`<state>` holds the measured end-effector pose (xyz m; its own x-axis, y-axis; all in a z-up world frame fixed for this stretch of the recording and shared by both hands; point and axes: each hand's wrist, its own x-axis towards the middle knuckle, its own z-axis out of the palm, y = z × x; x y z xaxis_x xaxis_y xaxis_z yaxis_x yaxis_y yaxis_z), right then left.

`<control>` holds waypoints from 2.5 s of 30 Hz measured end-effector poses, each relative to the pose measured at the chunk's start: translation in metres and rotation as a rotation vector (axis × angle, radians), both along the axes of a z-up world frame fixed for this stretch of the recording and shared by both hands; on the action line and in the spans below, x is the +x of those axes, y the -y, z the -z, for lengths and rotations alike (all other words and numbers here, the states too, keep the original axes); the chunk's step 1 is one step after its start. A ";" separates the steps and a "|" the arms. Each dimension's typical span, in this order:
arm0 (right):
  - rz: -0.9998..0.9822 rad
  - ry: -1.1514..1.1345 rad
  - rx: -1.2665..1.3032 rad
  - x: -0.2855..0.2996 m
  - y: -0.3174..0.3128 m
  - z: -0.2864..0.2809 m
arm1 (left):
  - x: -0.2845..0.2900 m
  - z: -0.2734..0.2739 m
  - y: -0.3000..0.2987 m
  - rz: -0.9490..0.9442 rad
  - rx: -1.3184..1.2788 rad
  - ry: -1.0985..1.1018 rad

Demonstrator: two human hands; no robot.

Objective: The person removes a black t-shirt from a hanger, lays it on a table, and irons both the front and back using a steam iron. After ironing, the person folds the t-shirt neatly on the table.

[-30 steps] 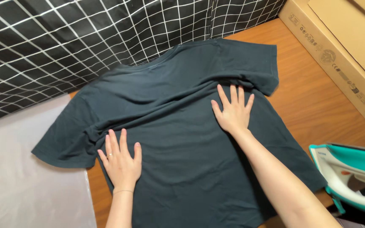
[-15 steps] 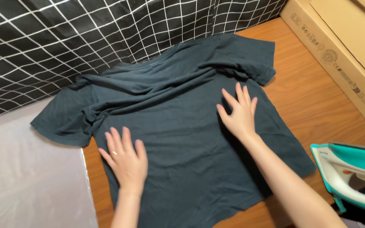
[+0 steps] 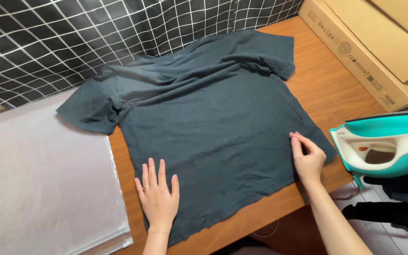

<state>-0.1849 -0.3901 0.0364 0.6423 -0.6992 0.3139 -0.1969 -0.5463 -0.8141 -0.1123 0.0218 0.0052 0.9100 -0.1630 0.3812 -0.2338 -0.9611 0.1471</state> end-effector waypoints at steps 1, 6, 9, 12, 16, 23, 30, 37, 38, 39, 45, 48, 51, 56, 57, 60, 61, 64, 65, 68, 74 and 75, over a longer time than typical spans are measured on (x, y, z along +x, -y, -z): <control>-0.003 0.008 -0.004 -0.011 0.000 0.009 | 0.001 0.001 -0.001 -0.003 -0.004 0.008; 0.434 0.130 -0.025 -0.082 0.032 0.067 | 0.003 0.005 -0.008 0.024 -0.132 0.003; 0.681 0.069 -0.136 -0.121 0.055 0.060 | 0.006 0.011 -0.015 0.028 -0.122 0.042; 0.533 0.073 -0.142 -0.131 0.088 0.014 | 0.005 0.012 -0.015 0.029 -0.098 0.060; 0.246 -0.011 -0.216 -0.137 0.156 0.015 | 0.007 0.019 -0.013 0.042 -0.116 0.064; 0.154 -0.088 -0.138 -0.105 0.153 -0.066 | 0.009 0.028 -0.016 0.042 -0.095 0.033; 0.018 -0.318 0.321 -0.075 0.087 -0.178 | 0.010 0.025 -0.017 0.047 -0.107 0.038; -0.200 -0.468 0.333 -0.043 0.041 -0.183 | 0.008 0.022 -0.017 0.054 -0.095 0.035; -0.201 -0.515 0.290 -0.036 0.039 -0.180 | 0.008 0.022 -0.017 0.050 -0.092 0.040; -0.205 -0.563 0.248 -0.028 0.037 -0.178 | 0.007 0.022 -0.017 0.044 -0.088 0.045; -0.331 -0.625 0.339 -0.015 0.028 -0.178 | 0.008 0.028 -0.010 -0.021 -0.094 0.011; -0.430 -0.598 0.509 -0.016 0.034 -0.182 | 0.006 0.016 0.033 -0.103 -0.155 0.143; -0.228 -0.726 0.445 -0.012 0.057 -0.184 | 0.002 -0.073 0.107 0.301 -0.523 0.118; -0.273 -0.354 0.494 0.008 0.101 -0.113 | -0.017 -0.102 0.254 0.494 -0.999 -0.797; -0.204 -0.325 0.532 0.011 0.090 -0.109 | -0.022 -0.104 0.282 0.480 -1.051 -1.086; -0.334 -0.516 0.279 0.011 0.117 -0.055 | -0.035 -0.083 0.363 0.483 -1.315 -1.560; -0.340 -0.520 0.277 0.010 0.119 -0.050 | -0.039 -0.085 0.375 0.477 -1.322 -1.557; -0.307 -0.664 -0.054 0.006 0.146 -0.009 | -0.052 -0.092 0.400 0.315 -1.659 -1.532; -0.253 -0.648 0.006 0.002 0.168 0.024 | -0.057 -0.097 0.401 0.271 -1.761 -1.446; -0.241 -0.675 -0.027 -0.007 0.184 0.058 | -0.062 -0.109 0.393 0.198 -1.811 -1.339; -0.371 -0.310 -0.285 -0.006 0.141 0.035 | -0.055 -0.114 0.359 0.059 -1.651 -1.226; -0.283 -0.255 -0.320 -0.006 0.138 0.042 | -0.056 -0.107 0.353 0.007 -1.700 -1.182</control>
<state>-0.1908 -0.5277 -0.0056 0.8772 -0.3807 0.2924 -0.1758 -0.8216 -0.5422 -0.1685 -0.3311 0.1126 0.7764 -0.3602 -0.5172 0.6168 0.2654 0.7411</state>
